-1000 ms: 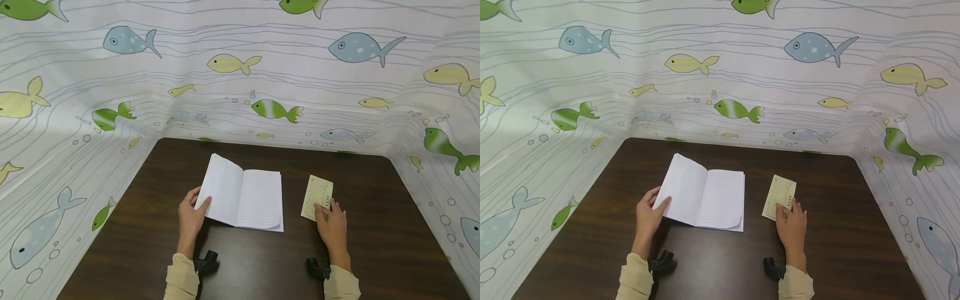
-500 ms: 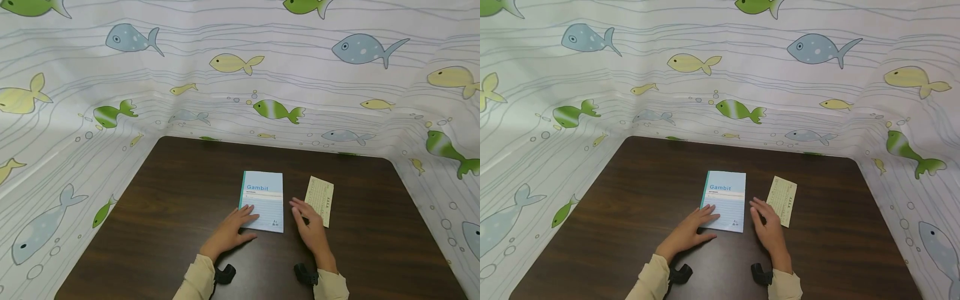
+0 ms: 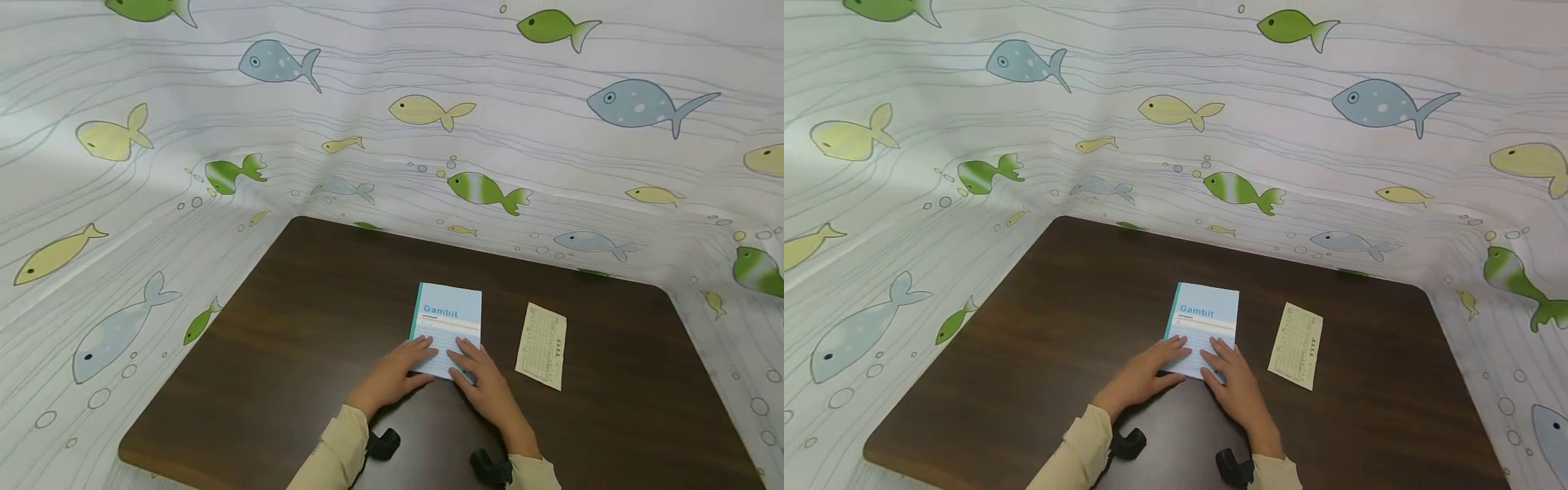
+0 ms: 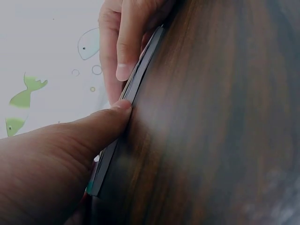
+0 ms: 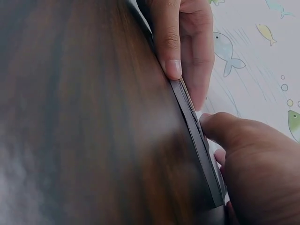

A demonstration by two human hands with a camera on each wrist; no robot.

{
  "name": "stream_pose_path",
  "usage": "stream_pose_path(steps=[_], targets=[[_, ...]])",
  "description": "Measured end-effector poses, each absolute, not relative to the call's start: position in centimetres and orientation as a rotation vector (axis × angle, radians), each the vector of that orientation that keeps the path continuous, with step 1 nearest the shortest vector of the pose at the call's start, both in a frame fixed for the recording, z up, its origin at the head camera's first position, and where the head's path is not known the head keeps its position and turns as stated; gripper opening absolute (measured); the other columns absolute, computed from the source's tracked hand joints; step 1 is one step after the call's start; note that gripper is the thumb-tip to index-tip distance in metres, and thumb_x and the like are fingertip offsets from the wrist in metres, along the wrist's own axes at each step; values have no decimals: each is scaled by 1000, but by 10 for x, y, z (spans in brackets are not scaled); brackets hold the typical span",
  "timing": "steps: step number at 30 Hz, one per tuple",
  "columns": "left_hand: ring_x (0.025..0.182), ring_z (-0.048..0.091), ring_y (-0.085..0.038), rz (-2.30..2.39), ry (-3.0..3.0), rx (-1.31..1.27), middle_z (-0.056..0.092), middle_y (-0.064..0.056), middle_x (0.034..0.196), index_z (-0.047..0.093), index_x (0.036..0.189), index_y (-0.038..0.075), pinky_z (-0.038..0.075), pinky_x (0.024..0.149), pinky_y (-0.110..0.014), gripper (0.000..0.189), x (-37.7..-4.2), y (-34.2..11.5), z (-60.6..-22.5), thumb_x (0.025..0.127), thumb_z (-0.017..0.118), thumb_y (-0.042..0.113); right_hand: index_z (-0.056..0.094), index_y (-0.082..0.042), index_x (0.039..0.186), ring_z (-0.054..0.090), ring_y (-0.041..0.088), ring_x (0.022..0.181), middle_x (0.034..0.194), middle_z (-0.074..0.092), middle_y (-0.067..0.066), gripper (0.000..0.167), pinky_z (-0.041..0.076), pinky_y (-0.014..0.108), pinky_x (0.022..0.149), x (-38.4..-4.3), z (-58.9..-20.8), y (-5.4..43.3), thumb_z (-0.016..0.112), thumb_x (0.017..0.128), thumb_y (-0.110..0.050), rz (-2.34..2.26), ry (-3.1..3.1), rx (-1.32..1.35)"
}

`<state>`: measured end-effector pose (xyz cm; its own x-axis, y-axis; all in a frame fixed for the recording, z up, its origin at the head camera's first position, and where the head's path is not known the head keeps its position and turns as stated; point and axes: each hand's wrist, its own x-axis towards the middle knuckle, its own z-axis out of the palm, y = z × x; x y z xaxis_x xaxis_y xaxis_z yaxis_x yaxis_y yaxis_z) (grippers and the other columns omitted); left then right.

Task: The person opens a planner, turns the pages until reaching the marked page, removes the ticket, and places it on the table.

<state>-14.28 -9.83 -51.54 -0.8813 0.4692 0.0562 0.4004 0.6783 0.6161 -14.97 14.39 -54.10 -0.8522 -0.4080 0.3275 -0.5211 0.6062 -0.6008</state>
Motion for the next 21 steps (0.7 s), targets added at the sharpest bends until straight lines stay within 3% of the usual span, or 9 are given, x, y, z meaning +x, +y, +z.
stream_pose_path(steps=[10,21], targets=[[151,35,-31,1020,2816,680,43,-7,162,56,150,13,35,118,-56,53,-173,-81,-519,102,68,32,71,-4,132,44,40,144,151,54,18,36,24,64,119,-191,-542,157,71,98,-17,1168,-2639,794],[149,39,-33,1028,2856,649,45,-9,160,59,147,11,36,117,-56,52,-142,-98,-514,101,69,32,74,-6,126,49,39,141,147,59,15,30,28,62,118,-161,-541,135,72,98,-14,1219,-2620,698]])
